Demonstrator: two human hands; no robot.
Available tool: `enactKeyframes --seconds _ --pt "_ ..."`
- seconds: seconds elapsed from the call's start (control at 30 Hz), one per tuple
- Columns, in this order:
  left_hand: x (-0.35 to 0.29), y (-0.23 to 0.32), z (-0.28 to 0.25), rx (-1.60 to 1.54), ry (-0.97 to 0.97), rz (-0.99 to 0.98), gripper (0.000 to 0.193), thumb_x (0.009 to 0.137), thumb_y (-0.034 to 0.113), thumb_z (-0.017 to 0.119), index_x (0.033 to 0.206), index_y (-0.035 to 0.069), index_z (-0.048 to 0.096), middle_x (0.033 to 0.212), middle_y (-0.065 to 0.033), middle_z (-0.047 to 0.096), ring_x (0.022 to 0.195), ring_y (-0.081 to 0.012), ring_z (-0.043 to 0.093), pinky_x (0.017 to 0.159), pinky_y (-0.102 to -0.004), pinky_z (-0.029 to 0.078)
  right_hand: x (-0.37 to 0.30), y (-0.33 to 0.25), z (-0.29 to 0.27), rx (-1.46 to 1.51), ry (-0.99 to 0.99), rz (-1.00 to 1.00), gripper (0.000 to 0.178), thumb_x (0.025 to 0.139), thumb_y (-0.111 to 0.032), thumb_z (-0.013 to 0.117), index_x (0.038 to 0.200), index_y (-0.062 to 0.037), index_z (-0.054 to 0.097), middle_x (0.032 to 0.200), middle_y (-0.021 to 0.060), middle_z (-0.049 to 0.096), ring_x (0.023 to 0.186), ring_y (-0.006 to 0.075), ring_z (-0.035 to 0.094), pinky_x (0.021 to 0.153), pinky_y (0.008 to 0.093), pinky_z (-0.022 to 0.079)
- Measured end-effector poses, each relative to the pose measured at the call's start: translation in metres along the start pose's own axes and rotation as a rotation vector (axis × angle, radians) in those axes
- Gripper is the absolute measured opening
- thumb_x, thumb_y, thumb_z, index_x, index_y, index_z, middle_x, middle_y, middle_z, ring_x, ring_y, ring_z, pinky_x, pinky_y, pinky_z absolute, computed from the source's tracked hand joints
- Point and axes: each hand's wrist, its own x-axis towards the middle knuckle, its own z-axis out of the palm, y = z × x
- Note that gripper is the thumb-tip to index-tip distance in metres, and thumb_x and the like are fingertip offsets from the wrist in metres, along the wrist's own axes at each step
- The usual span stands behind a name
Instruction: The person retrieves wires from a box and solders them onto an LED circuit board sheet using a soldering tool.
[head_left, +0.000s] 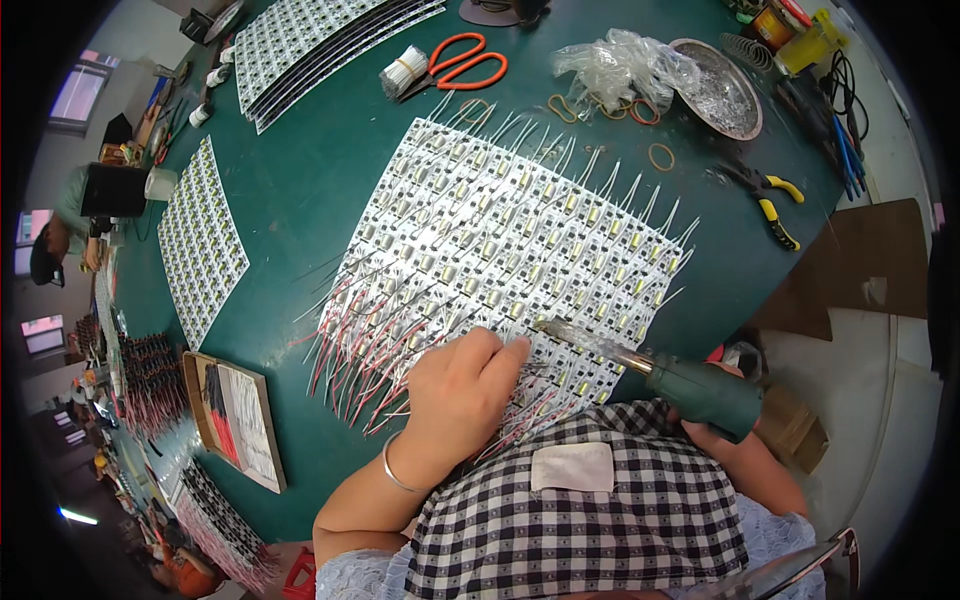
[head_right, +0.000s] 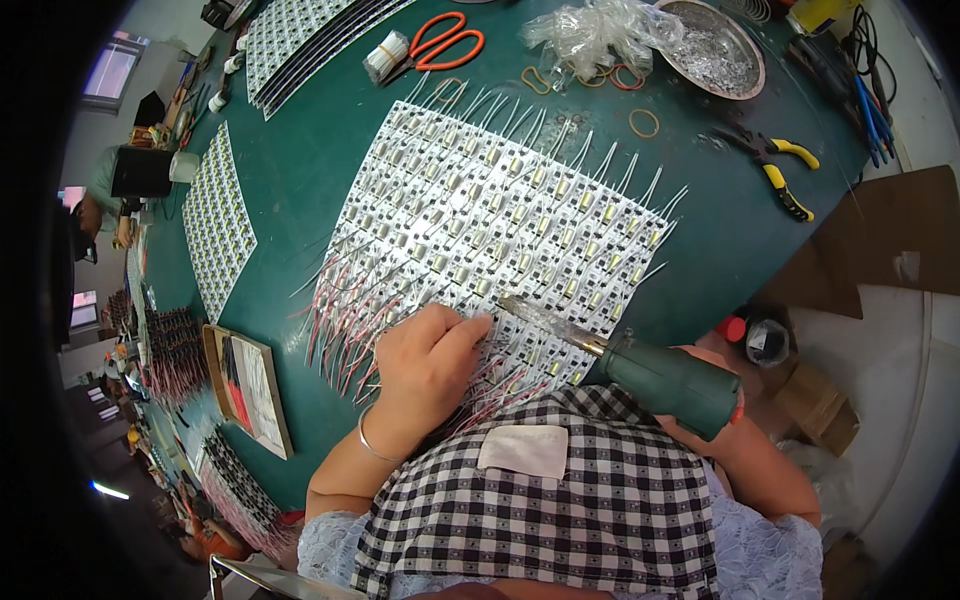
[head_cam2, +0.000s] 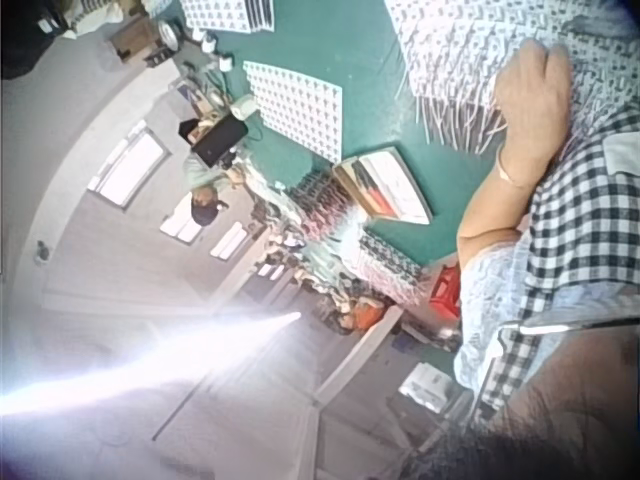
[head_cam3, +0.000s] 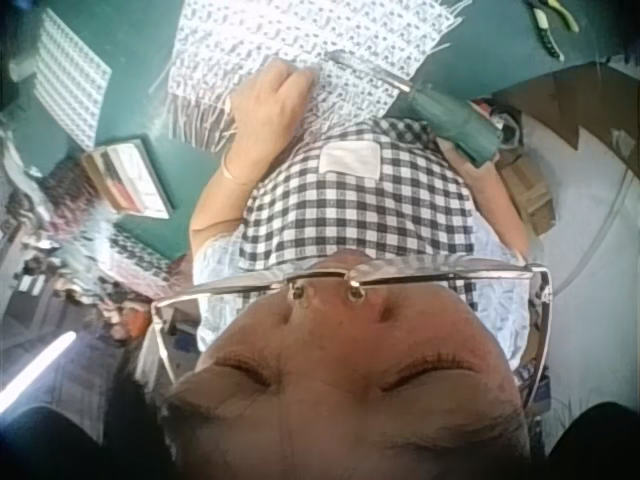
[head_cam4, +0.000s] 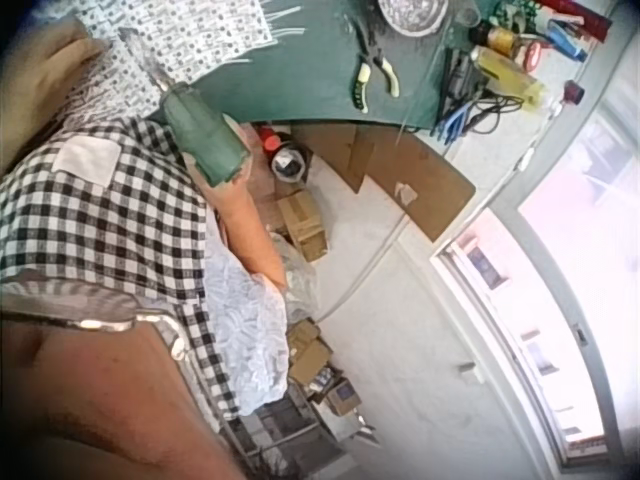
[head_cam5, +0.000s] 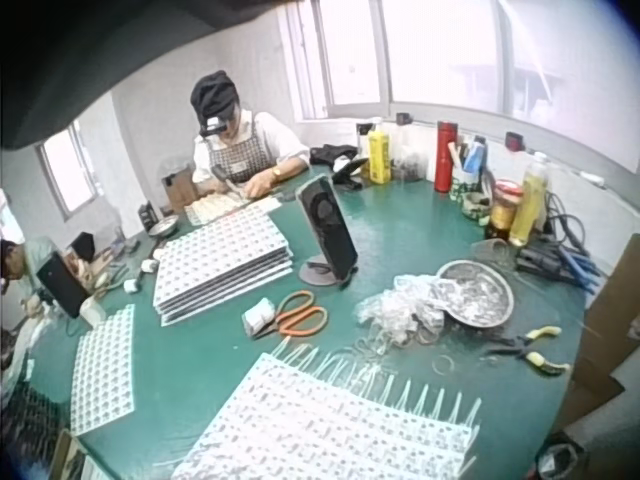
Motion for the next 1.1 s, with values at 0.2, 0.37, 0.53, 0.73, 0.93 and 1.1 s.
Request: enactKeyframes --seconds 0.2,0.37,0.53,0.73,0.93,1.1 --pt "-0.001 0.0 0.001 -0.005 -0.018 -0.027 0.021 0.063 0.006 0.061 0.083 0.01 0.063 0.066 -0.0011 0.048 0.052 -0.016 0.05 0.043 -0.0283 0.039 0.007 -0.005 -0.008 -0.124 -0.162 -0.106 0.037 0.072 -0.011 0.063 0.107 0.0003 0.057 0.107 0.0152 0.06 0.096 0.0266 0.06 0.082 0.0327 0.047" --pt "-0.001 -0.001 -0.001 -0.03 -0.044 -0.065 0.026 0.057 0.001 0.065 0.082 0.01 0.064 0.067 -0.0015 0.052 0.054 -0.0178 0.053 0.045 -0.0293 0.042 0.002 0.0 -0.002 -0.14 -0.117 -0.089 0.04 0.073 -0.01 0.063 0.11 0.0022 0.054 0.109 0.0152 0.06 0.097 0.0266 0.06 0.083 0.0326 0.047" --pt "-0.001 -0.002 0.0 -0.045 -0.047 -0.07 0.026 0.057 0.001 0.065 0.082 0.009 0.064 0.067 -0.0019 0.052 0.055 -0.0184 0.054 0.046 -0.0294 0.043 0.006 0.012 -0.003 -0.295 -0.208 -0.259 0.038 0.074 -0.007 0.062 0.11 0.0018 0.054 0.11 0.0146 0.059 0.096 0.0254 0.061 0.082 0.0329 0.047" --pt "0.0 -0.002 0.0 -0.047 -0.05 -0.069 0.026 0.057 0.001 0.065 0.081 0.01 0.064 0.068 -0.0022 0.052 0.056 -0.0183 0.054 0.046 -0.0293 0.043 0.006 -0.002 0.003 -0.215 -0.089 -0.089 0.022 0.078 -0.012 0.058 0.096 -0.0006 0.061 0.092 0.0099 0.063 0.081 0.0216 0.062 0.071 0.0313 0.049" --pt "-0.001 0.001 -0.002 -0.038 -0.048 -0.08 0.026 0.057 0.0 0.066 0.081 0.009 0.063 0.07 -0.0023 0.053 0.056 -0.018 0.054 0.047 -0.0291 0.043 0.007 -0.007 0.0 -0.051 0.014 -0.11 0.024 0.08 -0.024 0.059 0.088 -0.0009 0.06 0.074 0.0071 0.063 0.065 0.015 0.06 0.06 0.0269 0.047" --pt "0.003 0.011 -0.021 -0.017 -0.025 -0.114 0.027 0.058 0.0 0.066 0.082 0.009 0.064 0.072 -0.0023 0.054 0.056 -0.0173 0.054 0.047 -0.028 0.043 -0.01 0.004 -0.005 0.016 0.065 -0.001 0.028 0.079 -0.025 0.06 0.091 -0.0004 0.059 0.074 0.0084 0.062 0.065 0.0153 0.059 0.059 0.0259 0.047"
